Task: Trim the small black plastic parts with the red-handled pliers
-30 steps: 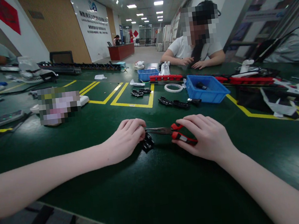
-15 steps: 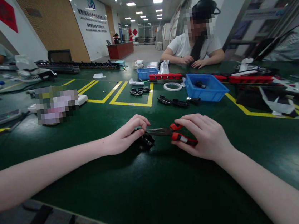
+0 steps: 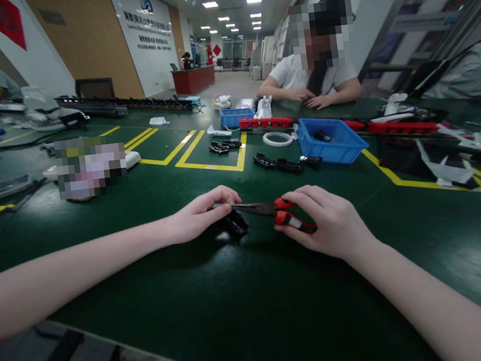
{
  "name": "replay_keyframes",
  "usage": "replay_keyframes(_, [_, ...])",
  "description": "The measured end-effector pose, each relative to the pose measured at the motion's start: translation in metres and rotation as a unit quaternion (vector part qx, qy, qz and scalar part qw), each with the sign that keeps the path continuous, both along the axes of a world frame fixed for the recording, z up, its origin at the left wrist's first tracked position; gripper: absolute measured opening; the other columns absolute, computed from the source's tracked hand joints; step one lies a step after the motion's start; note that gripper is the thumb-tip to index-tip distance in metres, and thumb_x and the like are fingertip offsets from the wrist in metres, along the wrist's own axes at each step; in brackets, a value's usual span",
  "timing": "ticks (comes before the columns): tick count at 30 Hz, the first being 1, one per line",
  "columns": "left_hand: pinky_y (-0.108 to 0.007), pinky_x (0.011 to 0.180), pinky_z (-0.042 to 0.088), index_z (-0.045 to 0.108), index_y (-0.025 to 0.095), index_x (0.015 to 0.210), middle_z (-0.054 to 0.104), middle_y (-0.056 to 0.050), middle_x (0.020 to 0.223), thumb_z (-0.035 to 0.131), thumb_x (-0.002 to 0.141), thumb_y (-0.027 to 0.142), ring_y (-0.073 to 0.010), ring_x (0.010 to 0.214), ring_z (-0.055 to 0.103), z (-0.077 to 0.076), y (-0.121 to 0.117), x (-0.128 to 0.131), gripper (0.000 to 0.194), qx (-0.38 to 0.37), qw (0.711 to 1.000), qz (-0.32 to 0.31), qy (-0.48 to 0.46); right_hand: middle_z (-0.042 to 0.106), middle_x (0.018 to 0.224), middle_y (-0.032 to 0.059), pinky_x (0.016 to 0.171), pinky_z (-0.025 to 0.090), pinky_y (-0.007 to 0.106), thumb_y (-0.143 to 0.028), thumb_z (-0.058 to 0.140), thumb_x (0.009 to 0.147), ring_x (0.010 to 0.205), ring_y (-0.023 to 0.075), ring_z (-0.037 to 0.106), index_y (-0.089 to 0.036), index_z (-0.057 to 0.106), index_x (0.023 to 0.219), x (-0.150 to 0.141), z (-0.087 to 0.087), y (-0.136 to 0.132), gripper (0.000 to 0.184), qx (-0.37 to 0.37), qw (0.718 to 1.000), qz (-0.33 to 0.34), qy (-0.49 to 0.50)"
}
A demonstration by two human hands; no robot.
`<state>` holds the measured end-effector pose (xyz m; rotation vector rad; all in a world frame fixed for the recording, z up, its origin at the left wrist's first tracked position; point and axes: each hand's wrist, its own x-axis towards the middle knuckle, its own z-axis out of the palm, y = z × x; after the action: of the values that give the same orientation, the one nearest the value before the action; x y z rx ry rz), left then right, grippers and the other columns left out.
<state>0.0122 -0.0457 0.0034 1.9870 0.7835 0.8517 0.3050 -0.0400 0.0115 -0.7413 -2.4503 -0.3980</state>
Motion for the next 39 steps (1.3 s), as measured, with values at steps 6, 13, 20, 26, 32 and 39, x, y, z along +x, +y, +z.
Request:
replay_keyframes(6, [-0.04,0.11,0.04,0.053,0.018,0.121,0.055,-0.011,0.132,0.053,0.096,0.02,-0.0213,0.128,0.051,0.002,0.005,-0.015,0.025,0.053,0.996,-0.057,0.036,0.068,0.101,0.012,0.069,0.058,0.035,-0.039,0.065,0.089,0.085,0.0244,0.069,-0.018,0.059,0.114,0.001,-0.001,0.001,0.033,-0.03,0.999,0.024,-0.018])
replay_keyframes(13, [-0.043,0.106,0.042,0.062,0.016,0.108,0.058,-0.012,0.128,0.066,0.09,0.022,-0.0246,0.121,0.054,-0.003,0.006,-0.014,0.019,0.134,0.98,-0.088,0.116,0.068,0.1,0.0124,0.067,0.058,0.033,-0.042,0.061,0.091,0.082,0.022,0.068,-0.016,0.059,0.112,0.001,-0.001,0.002,0.034,-0.04,0.997,0.032,-0.052])
replay_keyframes(20, [-0.039,0.097,0.047,0.069,0.015,0.096,0.063,-0.01,0.114,0.071,0.086,0.019,-0.0217,0.109,0.06,-0.001,0.006,-0.014,0.011,0.133,0.982,-0.057,0.118,0.068,0.099,0.0123,0.066,0.058,0.033,-0.043,0.058,0.092,0.079,0.0214,0.068,-0.015,0.059,0.112,0.001,-0.001,0.002,0.034,-0.034,0.997,0.03,-0.065])
replay_keyframes(26, [-0.038,0.095,0.046,0.071,0.017,0.088,0.064,-0.006,0.11,0.078,0.081,0.023,-0.0212,0.106,0.061,-0.001,0.005,-0.014,0.011,0.098,0.988,-0.029,0.115,0.067,0.098,0.0125,0.066,0.057,0.033,-0.043,0.058,0.092,0.08,0.0216,0.067,-0.014,0.059,0.111,-0.002,-0.001,0.0,0.035,-0.033,0.996,0.032,-0.076])
replay_keyframes(32, [-0.039,0.096,0.047,0.071,0.018,0.091,0.064,-0.006,0.113,0.075,0.084,0.028,-0.0215,0.107,0.06,0.0,0.004,-0.014,0.013,0.094,0.986,-0.032,0.131,0.067,0.1,0.0126,0.067,0.057,0.033,-0.044,0.059,0.091,0.081,0.0216,0.068,-0.014,0.06,0.112,0.0,-0.002,0.001,0.036,-0.036,0.996,0.025,-0.079])
replay_keyframes(39, [-0.039,0.097,0.046,0.069,0.017,0.093,0.065,-0.007,0.111,0.074,0.085,0.025,-0.0211,0.105,0.061,-0.001,0.002,-0.012,0.013,0.096,0.988,-0.027,0.118,0.067,0.1,0.0121,0.068,0.057,0.033,-0.045,0.059,0.092,0.081,0.0215,0.067,-0.016,0.059,0.112,0.001,-0.002,0.001,0.035,-0.05,0.996,0.022,-0.066])
